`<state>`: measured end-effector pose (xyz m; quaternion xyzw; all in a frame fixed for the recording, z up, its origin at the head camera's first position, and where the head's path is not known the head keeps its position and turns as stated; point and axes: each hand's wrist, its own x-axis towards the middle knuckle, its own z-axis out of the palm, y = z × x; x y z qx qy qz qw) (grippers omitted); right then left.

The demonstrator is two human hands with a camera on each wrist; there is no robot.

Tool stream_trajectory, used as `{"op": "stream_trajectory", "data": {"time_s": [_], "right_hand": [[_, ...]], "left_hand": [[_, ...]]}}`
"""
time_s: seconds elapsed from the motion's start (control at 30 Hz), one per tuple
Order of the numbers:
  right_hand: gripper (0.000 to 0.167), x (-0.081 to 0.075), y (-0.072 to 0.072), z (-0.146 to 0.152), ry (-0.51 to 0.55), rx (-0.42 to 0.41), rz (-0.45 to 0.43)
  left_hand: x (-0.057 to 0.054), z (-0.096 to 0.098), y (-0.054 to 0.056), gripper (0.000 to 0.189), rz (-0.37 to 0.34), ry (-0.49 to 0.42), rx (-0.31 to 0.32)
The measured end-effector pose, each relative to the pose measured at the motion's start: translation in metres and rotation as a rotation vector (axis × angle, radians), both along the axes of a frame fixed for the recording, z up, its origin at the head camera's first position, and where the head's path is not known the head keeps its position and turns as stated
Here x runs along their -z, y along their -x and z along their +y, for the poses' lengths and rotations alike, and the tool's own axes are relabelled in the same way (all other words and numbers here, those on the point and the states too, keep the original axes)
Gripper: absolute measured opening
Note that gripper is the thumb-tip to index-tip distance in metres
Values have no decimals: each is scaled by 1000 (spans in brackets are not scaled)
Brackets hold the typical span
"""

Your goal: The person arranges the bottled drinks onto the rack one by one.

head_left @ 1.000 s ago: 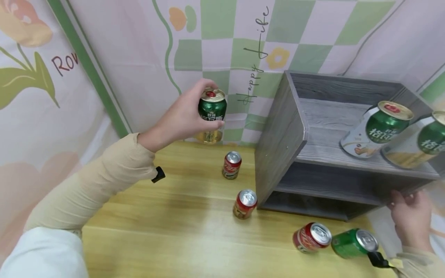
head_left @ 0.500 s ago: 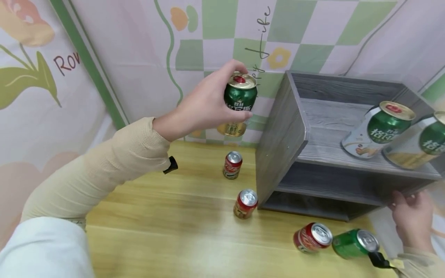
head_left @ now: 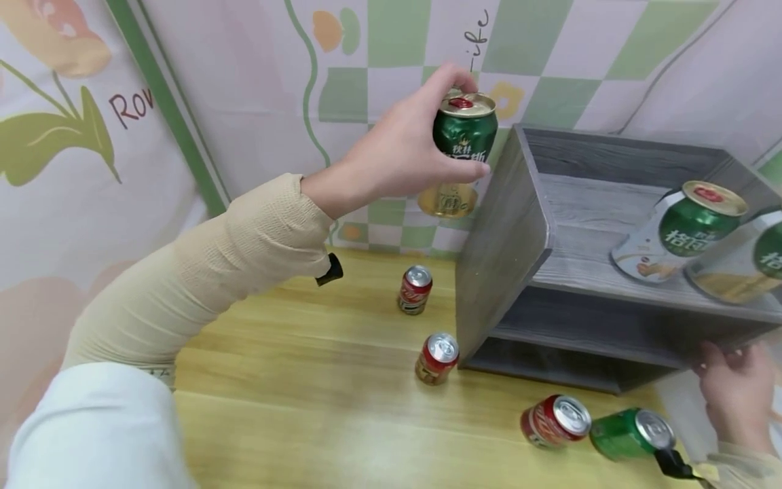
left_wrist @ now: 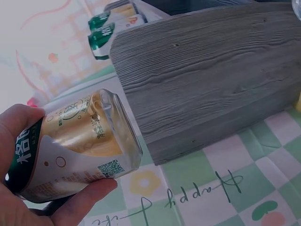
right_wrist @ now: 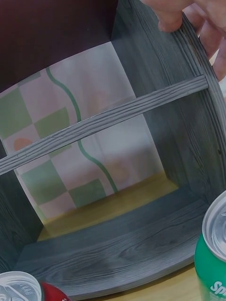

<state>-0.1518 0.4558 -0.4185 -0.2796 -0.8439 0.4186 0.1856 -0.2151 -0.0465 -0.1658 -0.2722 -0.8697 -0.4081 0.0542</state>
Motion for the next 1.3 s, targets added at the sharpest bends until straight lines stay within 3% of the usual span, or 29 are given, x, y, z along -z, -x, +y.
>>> {"op": "stream_trajectory", "data": {"time_s": [0.13,0.37,0.8,0.97,1.13,1.3], "right_hand": [[56,1,-1,0,-3,6,-16],[54,3,-5,3,105,-3,54],[54,3,-2,2,98,-16,87],[54,4,-2,3,120,1,71],[53,4,-2,4,85,15,9],[51,2,-1,5,176,-6,57]], "left_hand": [[-5,11,2,75,7,-8,4],[-13,28,2,69,27,-41,50],[-29,70,8,73,-11,-10,82],[-30,89,7,75,-21,41,81],[-29,108,5,76,-32,34,114],[-32,130,8,80,-14,29,138]]}}
